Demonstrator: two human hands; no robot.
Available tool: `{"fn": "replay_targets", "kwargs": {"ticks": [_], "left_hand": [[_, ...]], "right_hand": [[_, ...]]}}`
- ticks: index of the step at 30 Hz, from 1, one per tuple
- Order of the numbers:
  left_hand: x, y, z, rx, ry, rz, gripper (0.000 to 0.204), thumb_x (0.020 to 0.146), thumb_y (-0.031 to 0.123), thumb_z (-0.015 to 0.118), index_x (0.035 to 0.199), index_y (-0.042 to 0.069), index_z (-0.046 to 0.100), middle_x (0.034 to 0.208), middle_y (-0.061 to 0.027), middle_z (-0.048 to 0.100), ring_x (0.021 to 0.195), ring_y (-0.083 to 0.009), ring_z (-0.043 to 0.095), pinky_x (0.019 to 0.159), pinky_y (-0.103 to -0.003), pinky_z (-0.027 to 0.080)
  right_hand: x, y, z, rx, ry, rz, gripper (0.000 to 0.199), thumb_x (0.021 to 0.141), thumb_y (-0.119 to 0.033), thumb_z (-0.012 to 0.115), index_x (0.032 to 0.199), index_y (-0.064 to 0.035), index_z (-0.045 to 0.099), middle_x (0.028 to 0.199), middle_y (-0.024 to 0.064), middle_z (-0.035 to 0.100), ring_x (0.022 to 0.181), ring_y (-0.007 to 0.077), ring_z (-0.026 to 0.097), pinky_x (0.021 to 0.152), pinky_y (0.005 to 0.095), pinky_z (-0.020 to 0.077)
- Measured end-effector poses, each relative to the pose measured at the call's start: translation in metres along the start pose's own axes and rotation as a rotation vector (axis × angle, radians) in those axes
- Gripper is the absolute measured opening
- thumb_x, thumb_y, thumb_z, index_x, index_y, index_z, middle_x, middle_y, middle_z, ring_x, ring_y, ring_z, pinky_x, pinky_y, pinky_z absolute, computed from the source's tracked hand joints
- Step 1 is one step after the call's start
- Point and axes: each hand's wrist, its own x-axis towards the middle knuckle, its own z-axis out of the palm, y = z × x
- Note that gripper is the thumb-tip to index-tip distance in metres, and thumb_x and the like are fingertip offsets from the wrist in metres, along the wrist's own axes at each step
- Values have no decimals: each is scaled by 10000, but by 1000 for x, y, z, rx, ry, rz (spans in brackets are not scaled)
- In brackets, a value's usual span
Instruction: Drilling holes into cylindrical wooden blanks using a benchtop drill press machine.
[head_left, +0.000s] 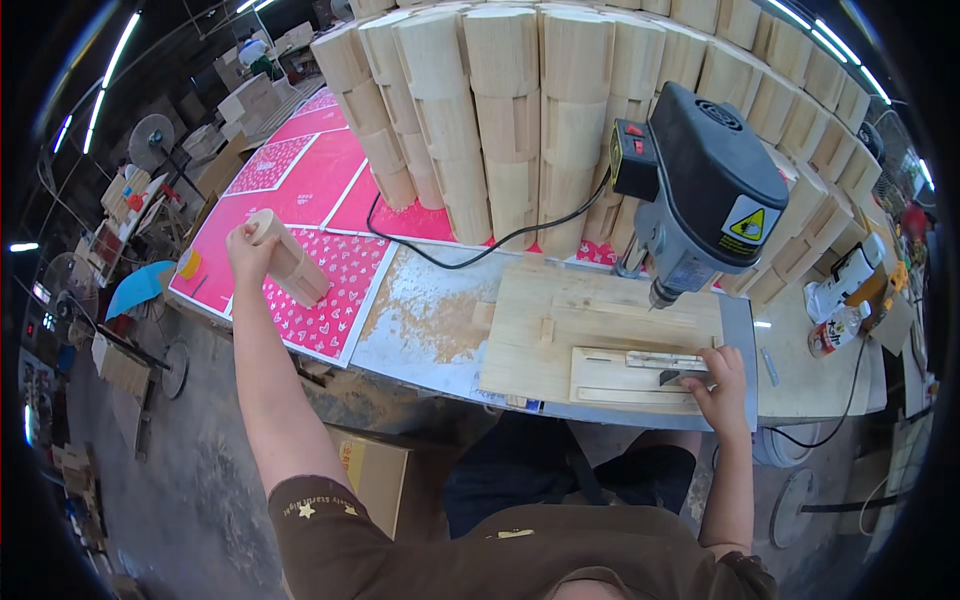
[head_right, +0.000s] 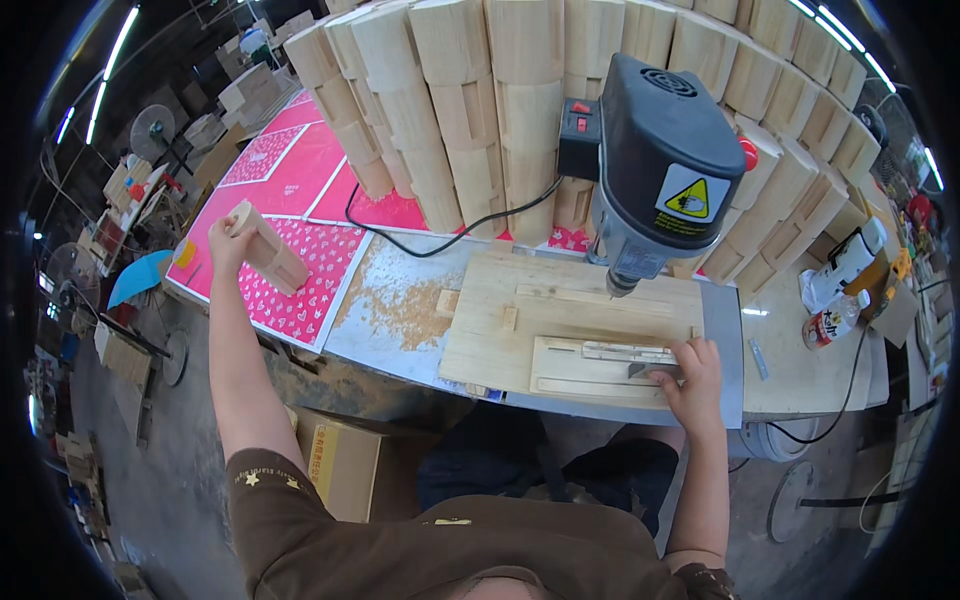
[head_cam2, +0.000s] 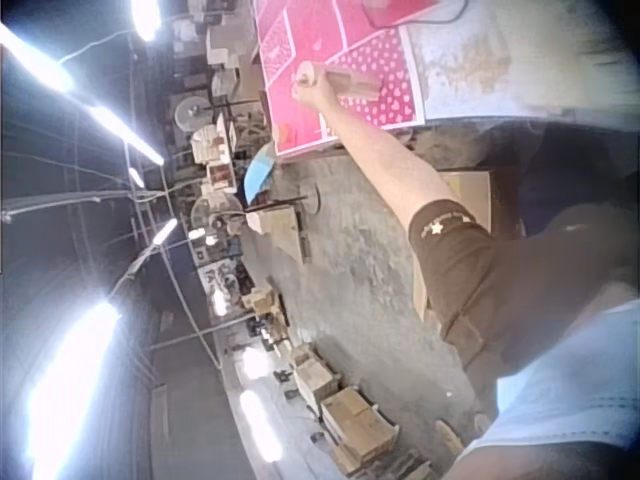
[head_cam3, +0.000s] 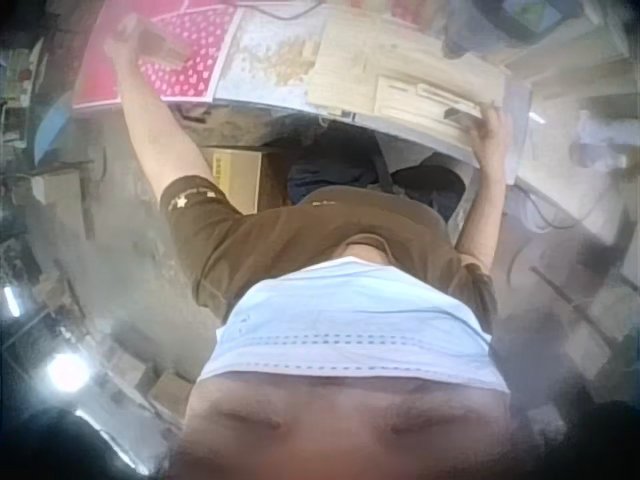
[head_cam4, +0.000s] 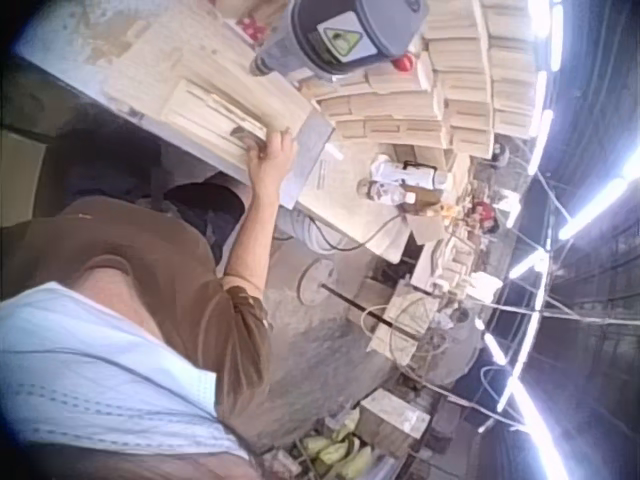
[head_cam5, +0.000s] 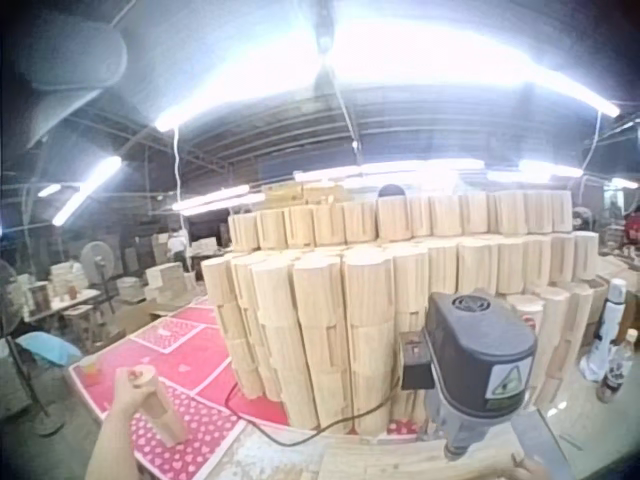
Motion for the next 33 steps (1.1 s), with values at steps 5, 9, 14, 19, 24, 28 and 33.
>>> {"fn": "replay_targets", "kwargs": {"ticks": [5,9,14,19,24,28,33], "left_hand": [[-10,84,0,202,401,136,645,668,374,791,1148,21,543,1147,-170,547,1104,-295,506,959,-405,389],[-17,219,32,-517,166,287,779,634,412,810,1212,0,488,1228,-199,508,1187,-330,462,986,-415,380],[-13,325,63,-601,85,260,757,624,335,799,1200,-6,446,1219,-214,489,1151,-343,481,968,-401,399],[-18,352,86,-557,304,115,694,590,273,791,1115,-35,458,1125,-226,493,1091,-356,485,938,-407,409],[-27,344,81,-637,367,108,672,592,234,785,1107,-51,462,1106,-218,517,1049,-341,518,912,-401,425],[-37,309,65,-944,491,269,622,680,195,714,1176,-75,455,1117,-181,536,1019,-281,539,887,-349,430],[-141,285,8,-1419,311,296,372,826,90,628,1152,-54,521,1027,-108,620,891,-154,611,777,-267,485]], "right_hand": [[1,-3,-1,-7,20,4,404,572,-100,764,930,-39,589,856,109,524,817,322,469,717,402,396],[0,-1,-4,-24,23,20,394,573,-113,769,919,-42,594,848,106,529,813,320,469,711,400,395],[1,2,-1,-2,34,12,389,569,-120,773,911,-54,601,839,100,534,808,320,471,708,397,391],[1,1,0,14,28,8,406,549,-130,785,904,-65,599,855,99,545,830,317,489,733,404,379],[-3,6,0,12,28,11,422,543,-134,789,914,-65,601,868,98,552,851,316,504,744,406,383],[-5,4,-2,19,29,22,436,546,-126,790,937,-66,608,885,97,559,878,318,517,757,409,400],[-8,10,-1,6,-8,39,432,564,-123,784,954,-64,607,907,100,561,899,323,520,767,406,413]]}}
